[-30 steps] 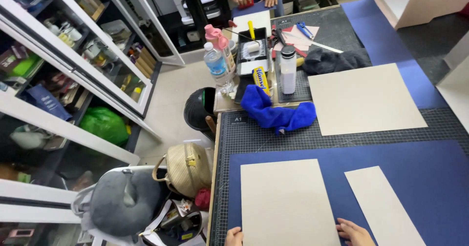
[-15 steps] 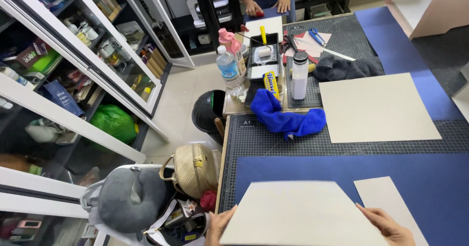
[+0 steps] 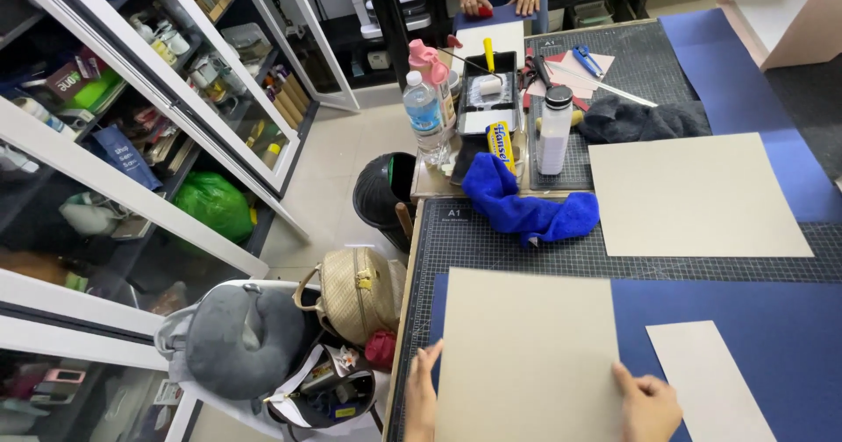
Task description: Smoothing a blue cover material onto a board using a roller and hands to ensure a flat surface
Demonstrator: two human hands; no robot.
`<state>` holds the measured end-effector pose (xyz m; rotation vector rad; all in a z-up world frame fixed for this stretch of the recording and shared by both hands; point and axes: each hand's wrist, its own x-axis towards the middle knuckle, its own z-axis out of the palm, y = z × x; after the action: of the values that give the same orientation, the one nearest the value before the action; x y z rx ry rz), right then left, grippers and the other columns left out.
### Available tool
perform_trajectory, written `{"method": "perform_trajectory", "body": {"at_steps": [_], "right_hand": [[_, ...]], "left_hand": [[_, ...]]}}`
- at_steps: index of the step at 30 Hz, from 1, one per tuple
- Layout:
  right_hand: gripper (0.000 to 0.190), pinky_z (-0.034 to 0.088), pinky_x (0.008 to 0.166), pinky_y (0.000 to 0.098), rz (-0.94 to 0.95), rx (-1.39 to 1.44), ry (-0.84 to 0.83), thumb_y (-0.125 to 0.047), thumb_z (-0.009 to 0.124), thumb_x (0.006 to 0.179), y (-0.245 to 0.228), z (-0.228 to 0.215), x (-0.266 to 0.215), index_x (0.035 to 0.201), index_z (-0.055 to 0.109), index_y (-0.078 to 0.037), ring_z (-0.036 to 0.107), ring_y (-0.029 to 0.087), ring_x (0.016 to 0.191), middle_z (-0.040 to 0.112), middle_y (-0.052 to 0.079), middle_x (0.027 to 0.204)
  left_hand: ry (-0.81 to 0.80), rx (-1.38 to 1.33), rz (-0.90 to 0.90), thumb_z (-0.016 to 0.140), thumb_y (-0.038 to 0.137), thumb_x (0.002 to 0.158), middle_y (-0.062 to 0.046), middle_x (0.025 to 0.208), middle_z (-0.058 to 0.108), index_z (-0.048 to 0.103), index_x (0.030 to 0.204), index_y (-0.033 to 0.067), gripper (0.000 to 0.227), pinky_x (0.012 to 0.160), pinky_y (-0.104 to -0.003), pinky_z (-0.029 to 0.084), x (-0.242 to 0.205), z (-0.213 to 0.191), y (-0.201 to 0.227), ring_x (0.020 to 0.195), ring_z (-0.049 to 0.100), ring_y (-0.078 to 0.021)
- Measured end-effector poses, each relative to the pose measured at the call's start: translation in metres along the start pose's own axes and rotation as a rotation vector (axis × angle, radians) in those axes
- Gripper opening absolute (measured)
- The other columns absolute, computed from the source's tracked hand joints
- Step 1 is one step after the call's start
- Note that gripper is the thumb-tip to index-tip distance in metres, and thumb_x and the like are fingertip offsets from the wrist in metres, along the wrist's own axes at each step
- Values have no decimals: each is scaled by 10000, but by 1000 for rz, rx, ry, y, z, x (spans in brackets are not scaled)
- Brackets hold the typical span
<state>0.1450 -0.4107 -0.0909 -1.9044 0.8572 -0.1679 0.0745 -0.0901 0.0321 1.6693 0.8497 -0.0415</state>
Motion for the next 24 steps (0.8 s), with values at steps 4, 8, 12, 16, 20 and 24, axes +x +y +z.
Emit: {"method": "perform_trajectory", "body": {"at_steps": [4, 8, 12, 16, 20, 24], "right_hand": [[373, 421, 865, 265, 78, -38, -15, -376, 862, 752, 30, 10, 8, 647, 729, -44, 638, 186, 898, 674, 44, 1028], [557, 297, 624, 262, -33, 35, -175, -190, 829, 751, 30, 13, 11, 501, 431, 109, 374, 219, 574, 348, 105, 544], [453, 469, 888, 357, 183, -59, -155, -317, 876, 772, 16, 17, -3, 640, 748, 97, 652, 259, 947, 641, 157, 1193], [403, 461, 822, 310, 157, -111, -135, -326, 849, 797, 12, 20, -16, 617, 742, 19, 654, 191, 881, 653, 58, 1136], [388, 442, 823, 287, 89, -51, -59, -287, 853, 809, 16, 22, -23, 593, 668, -24, 632, 155, 864, 672, 51, 1036], [391, 431, 876, 275, 12, -8, -23, -345, 862, 799, 40, 34, -9, 633, 689, -36, 630, 154, 897, 657, 50, 1048]], "left_hand": [[84, 18, 111, 297, 521, 960, -28, 1294, 701, 807, 1168, 159, 659, 1110, -280, 396, 45, 15, -67, 1252, 637, -181], [111, 33, -98, 338, 559, 947, 26, 1293, 668, 814, 1158, 189, 638, 1086, -290, 403, 50, 17, -75, 1249, 626, -163], [169, 52, -35, 382, 553, 942, 20, 1278, 698, 813, 1122, 169, 605, 1047, -298, 442, 52, 15, -69, 1237, 634, -165], [125, 81, -34, 336, 550, 956, 16, 1275, 680, 793, 1167, 171, 630, 1061, -304, 416, 47, 7, -55, 1246, 616, -175], [115, 90, 48, 365, 526, 957, 21, 1224, 691, 792, 1161, 153, 602, 1048, -289, 431, 47, 3, -57, 1219, 632, -162], [54, 112, 96, 361, 516, 970, 40, 1195, 656, 761, 1207, 125, 607, 1045, -284, 440, 47, -3, -56, 1216, 625, -145]]}}
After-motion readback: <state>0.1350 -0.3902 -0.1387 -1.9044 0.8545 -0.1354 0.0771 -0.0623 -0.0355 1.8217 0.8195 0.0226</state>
